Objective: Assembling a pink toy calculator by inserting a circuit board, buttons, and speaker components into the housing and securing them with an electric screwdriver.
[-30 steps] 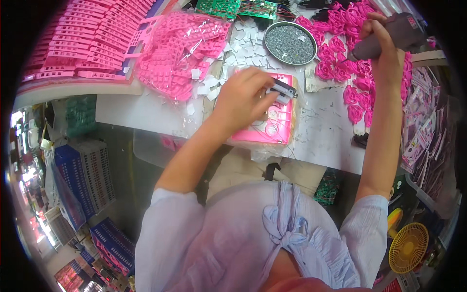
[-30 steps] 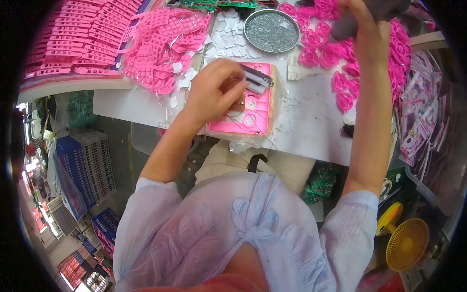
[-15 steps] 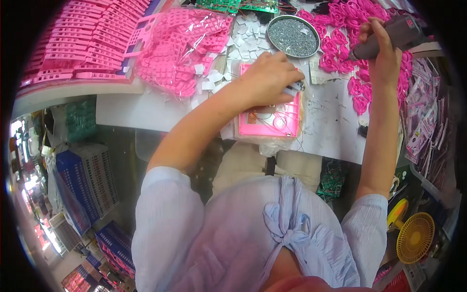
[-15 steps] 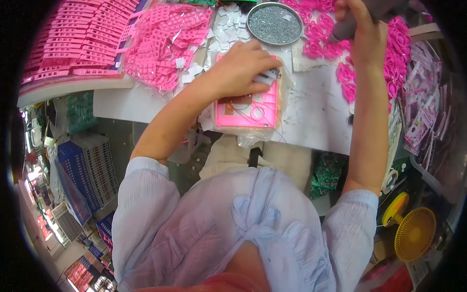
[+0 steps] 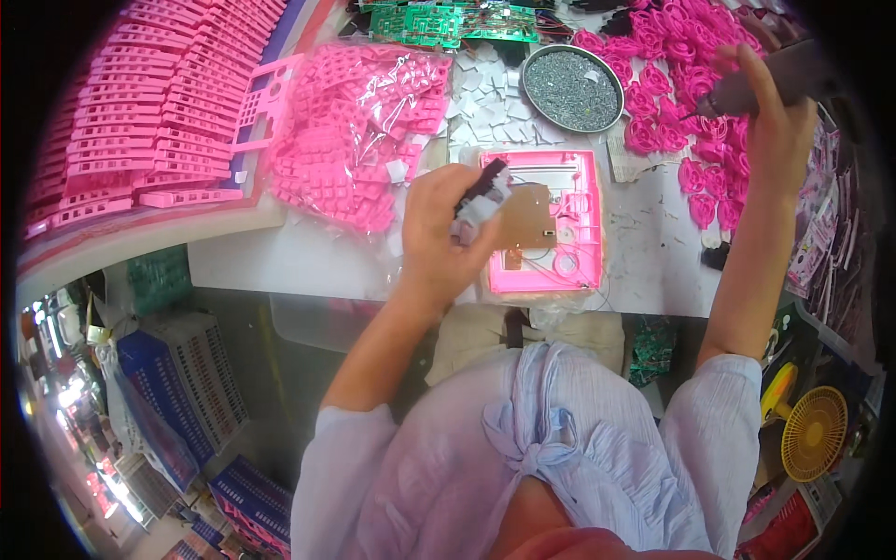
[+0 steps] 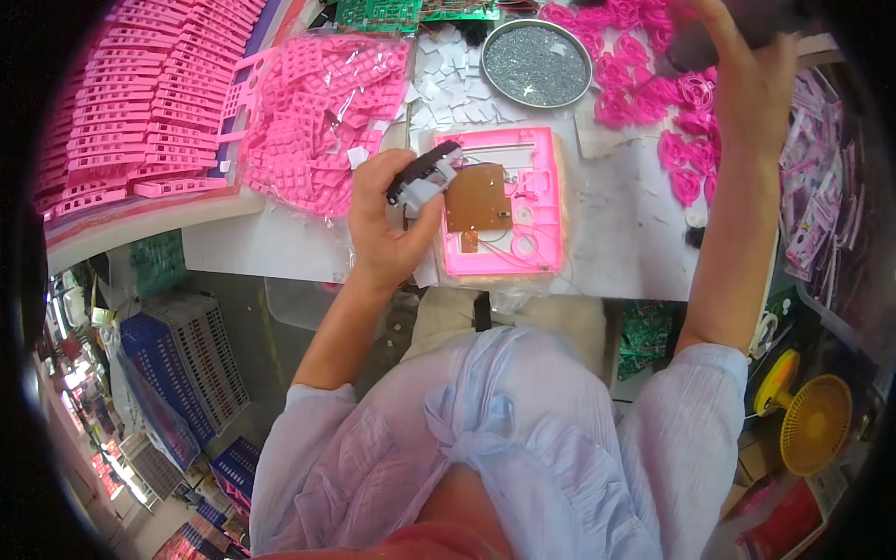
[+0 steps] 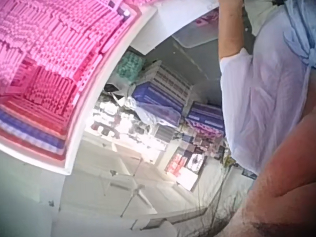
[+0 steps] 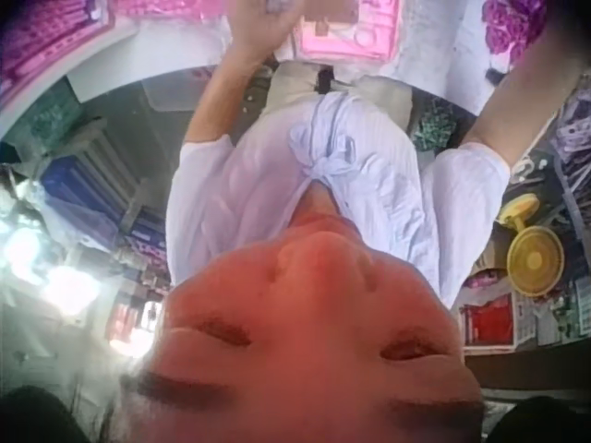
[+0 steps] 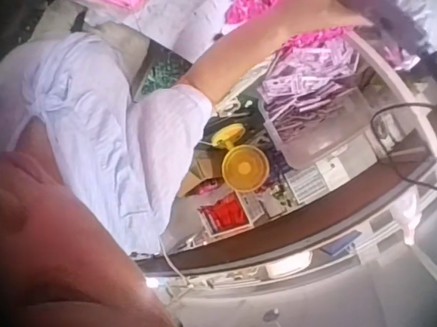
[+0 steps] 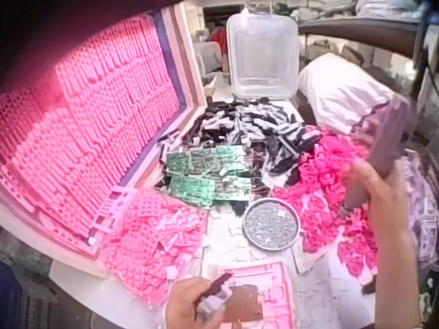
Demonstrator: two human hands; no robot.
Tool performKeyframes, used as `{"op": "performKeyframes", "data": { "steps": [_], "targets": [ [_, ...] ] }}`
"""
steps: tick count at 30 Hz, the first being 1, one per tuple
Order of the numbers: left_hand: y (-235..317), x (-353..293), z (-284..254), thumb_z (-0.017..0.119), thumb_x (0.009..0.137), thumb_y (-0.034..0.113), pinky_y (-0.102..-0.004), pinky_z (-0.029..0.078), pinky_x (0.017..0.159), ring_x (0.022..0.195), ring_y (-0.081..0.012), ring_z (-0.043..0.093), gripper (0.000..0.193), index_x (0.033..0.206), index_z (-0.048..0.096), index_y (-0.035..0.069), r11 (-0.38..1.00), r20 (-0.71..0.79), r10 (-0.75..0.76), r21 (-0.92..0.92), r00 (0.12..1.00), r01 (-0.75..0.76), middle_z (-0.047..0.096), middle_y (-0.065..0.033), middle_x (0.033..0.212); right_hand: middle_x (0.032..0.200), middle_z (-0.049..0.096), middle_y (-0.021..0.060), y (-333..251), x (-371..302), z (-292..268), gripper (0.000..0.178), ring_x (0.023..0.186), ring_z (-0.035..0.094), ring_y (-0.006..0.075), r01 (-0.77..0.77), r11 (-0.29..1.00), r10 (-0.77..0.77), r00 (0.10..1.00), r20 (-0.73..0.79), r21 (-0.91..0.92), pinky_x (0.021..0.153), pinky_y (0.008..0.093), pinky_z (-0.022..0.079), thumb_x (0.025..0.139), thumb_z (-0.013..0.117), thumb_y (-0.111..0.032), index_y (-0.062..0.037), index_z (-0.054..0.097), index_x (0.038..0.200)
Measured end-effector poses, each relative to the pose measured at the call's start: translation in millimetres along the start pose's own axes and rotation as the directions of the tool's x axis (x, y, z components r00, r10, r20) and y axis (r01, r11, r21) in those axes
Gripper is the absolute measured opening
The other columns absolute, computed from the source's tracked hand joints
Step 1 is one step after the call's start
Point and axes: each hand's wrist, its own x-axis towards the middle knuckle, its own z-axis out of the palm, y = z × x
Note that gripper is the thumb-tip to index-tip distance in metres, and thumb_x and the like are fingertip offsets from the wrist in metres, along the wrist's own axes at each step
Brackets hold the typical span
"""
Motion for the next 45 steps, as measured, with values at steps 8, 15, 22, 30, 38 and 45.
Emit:
{"op": "performKeyframes", "data": {
  "steps": [8, 15, 22, 30, 38, 45],
  "targets": [
    [-2.4, -43.4, 2.6, 0.077, 0.076, -0.002, -0.0325, 0.048, 0.087, 0.105, -0.0229, 0.054, 0.039, 0.112, 0.061, 0.003, 0.969, -0.001, -0.249, -0.006, 0.969, 0.249, 0.05, -0.0138, 0.122, 0.118, 0.061, 0.0134, -14.3, 19.8, -22.7, 0.044, 0.104, 0.06, 0.0267, -0.174, -0.073, 0.457, 0.87, 0.188, 0.982, 0.09, 0.04, 0.048, 0.095, 0.063, -0.025, -0.0023, 0.056, 0.133],
    [2.7, -47.5, 6.7, 0.077, 0.076, -0.002, -0.033, 0.048, 0.09, 0.109, -0.0241, 0.054, 0.039, 0.111, 0.061, 0.003, 0.966, -0.02, -0.257, 0.018, 0.966, 0.257, 0.051, -0.014, 0.122, 0.144, 0.048, 0.0157, -10.9, -15.7, -18.5, 0.076, 0.129, 0.049, 0.0309, -0.183, -0.175, 0.499, 0.83, 0.248, 0.967, 0.11, 0.0475, 0.036, 0.095, 0.059, -0.051, 0.0008, 0.041, 0.148],
    [3.2, -46.5, 6.0, 0.079, 0.079, -0.002, -0.0315, 0.054, 0.078, 0.103, -0.0268, 0.058, 0.032, 0.106, 0.061, 0.0, 0.973, -0.031, -0.177, 0.146, 0.984, 0.18, 0.053, -0.0168, 0.118, 0.137, 0.052, 0.0134, -33.3, -14.1, 5.7, 0.07, 0.123, 0.053, 0.0275, -0.192, -0.089, 0.472, 0.856, 0.211, 0.977, 0.105, 0.0456, 0.044, 0.095, 0.063, -0.039, -0.0054, 0.036, 0.15],
    [4.6, -49.9, 14.2, 0.076, 0.076, -0.003, -0.0356, 0.049, 0.094, 0.116, -0.0289, 0.054, 0.056, 0.127, 0.052, -0.001, 0.952, -0.01, -0.296, -0.087, 0.955, 0.294, 0.05, -0.017, 0.125, 0.119, 0.055, 0.0104, -52.1, 18.3, 5.7, 0.094, 0.101, 0.057, 0.0206, -0.11, -0.009, 0.45, 0.887, 0.103, 0.994, 0.085, 0.04, 0.051, 0.084, 0.074, -0.039, -0.0083, 0.026, 0.159],
    [-3.0, -53.3, 13.5, 0.074, 0.079, -0.004, -0.0385, 0.046, 0.104, 0.124, -0.0256, 0.05, 0.067, 0.139, 0.043, -0.001, 0.953, 0.063, -0.299, -0.022, 0.952, 0.301, 0.042, -0.014, 0.136, 0.111, 0.055, 0.0106, -56.2, 19.3, 9.7, 0.084, 0.096, 0.054, 0.0209, -0.099, -0.044, 0.527, 0.843, 0.107, 0.994, 0.079, 0.0376, 0.049, 0.087, 0.065, -0.041, -0.0049, 0.031, 0.154],
    [-1.9, -57.9, 8.6, 0.077, 0.077, -0.002, -0.038, 0.046, 0.104, 0.121, -0.0275, 0.056, 0.066, 0.137, 0.049, -0.003, 0.954, -0.006, -0.296, 0.044, 0.955, 0.296, 0.054, -0.0177, 0.13, 0.122, 0.056, 0.0154, -48.3, 6.5, 13.0, 0.071, 0.11, 0.055, 0.0278, -0.087, -0.293, 0.558, 0.793, 0.244, 0.952, 0.101, 0.0468, 0.044, 0.088, 0.057, -0.039, -0.0028, 0.041, 0.147]
  ]
}}
